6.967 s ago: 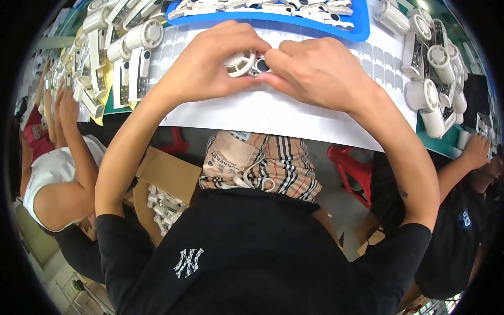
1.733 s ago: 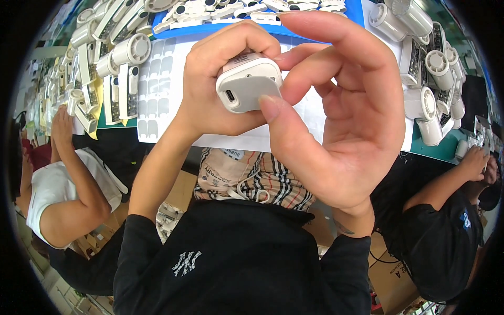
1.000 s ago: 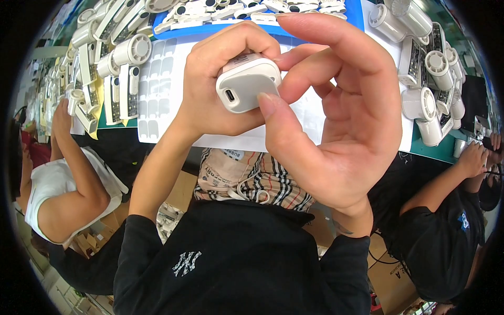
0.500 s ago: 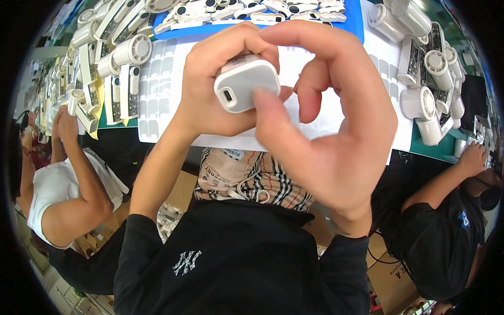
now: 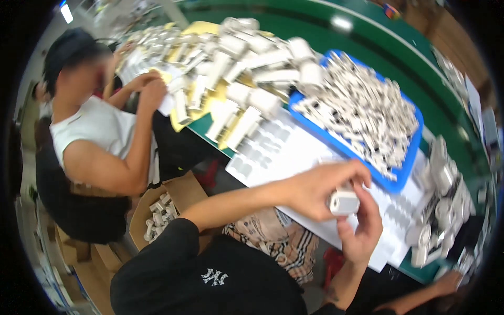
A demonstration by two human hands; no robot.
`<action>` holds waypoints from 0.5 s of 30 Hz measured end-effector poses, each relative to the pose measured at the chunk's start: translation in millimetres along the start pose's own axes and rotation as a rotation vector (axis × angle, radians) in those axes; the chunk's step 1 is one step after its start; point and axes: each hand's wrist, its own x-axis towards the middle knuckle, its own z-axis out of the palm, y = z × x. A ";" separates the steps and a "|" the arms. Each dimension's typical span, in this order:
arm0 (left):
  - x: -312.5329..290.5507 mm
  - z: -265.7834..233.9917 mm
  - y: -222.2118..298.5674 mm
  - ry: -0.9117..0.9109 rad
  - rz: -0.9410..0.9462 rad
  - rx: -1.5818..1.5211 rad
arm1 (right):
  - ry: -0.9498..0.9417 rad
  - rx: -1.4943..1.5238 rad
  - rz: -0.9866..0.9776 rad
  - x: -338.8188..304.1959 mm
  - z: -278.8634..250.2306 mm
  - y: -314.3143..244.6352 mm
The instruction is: The person assembles portable fans by hand, combining fan housings and internal components, then applying stickers to the finished fans.
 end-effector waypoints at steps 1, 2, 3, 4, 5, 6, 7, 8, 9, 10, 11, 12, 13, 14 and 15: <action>-1.8 -2.7 12.1 -0.088 -0.123 0.019 | -0.023 -0.119 -0.047 1.6 2.8 -3.6; -2.0 -5.9 23.3 -0.175 -0.250 0.031 | -0.039 -0.239 -0.093 4.1 5.0 -6.2; -2.9 -10.1 31.5 -0.154 -0.241 0.053 | -0.062 -0.233 -0.114 4.9 5.1 -6.9; -5.3 -14.3 38.8 -0.125 -0.193 0.027 | -0.074 -0.221 -0.098 4.9 3.9 -5.9; -8.5 -18.8 45.3 -0.100 -0.145 -0.002 | -0.083 -0.211 -0.077 7.1 4.1 -4.2; -9.2 -25.5 52.8 -0.094 -0.132 0.004 | -0.090 -0.217 -0.089 10.3 6.9 -5.6; -9.6 -33.7 59.2 0.070 0.038 0.145 | 0.032 -0.080 -0.106 10.9 11.4 -6.9; -13.7 -40.3 65.3 0.235 0.206 0.280 | 0.156 0.058 -0.121 11.3 16.7 -7.2; -29.3 -48.2 62.1 0.349 0.125 0.271 | 0.174 0.138 -0.219 15.9 23.6 -6.1; -48.0 -57.9 55.0 0.456 0.041 0.258 | 0.199 0.078 -0.325 20.0 34.7 -6.0; -68.3 -69.0 56.8 0.385 -0.171 0.094 | 0.173 0.115 -0.359 21.4 46.4 -3.2; -79.7 -73.7 57.4 0.303 -0.380 -0.072 | 0.149 0.148 -0.394 20.9 55.5 0.6; -79.1 -66.0 56.6 0.273 -0.371 -0.085 | 0.047 0.147 -0.400 19.0 61.2 4.6; -78.5 -56.6 55.6 0.245 -0.361 -0.097 | -0.056 0.144 -0.405 17.5 65.7 9.2; -79.1 -49.0 51.0 0.303 -0.280 -0.074 | -0.180 0.138 -0.393 16.3 69.4 17.7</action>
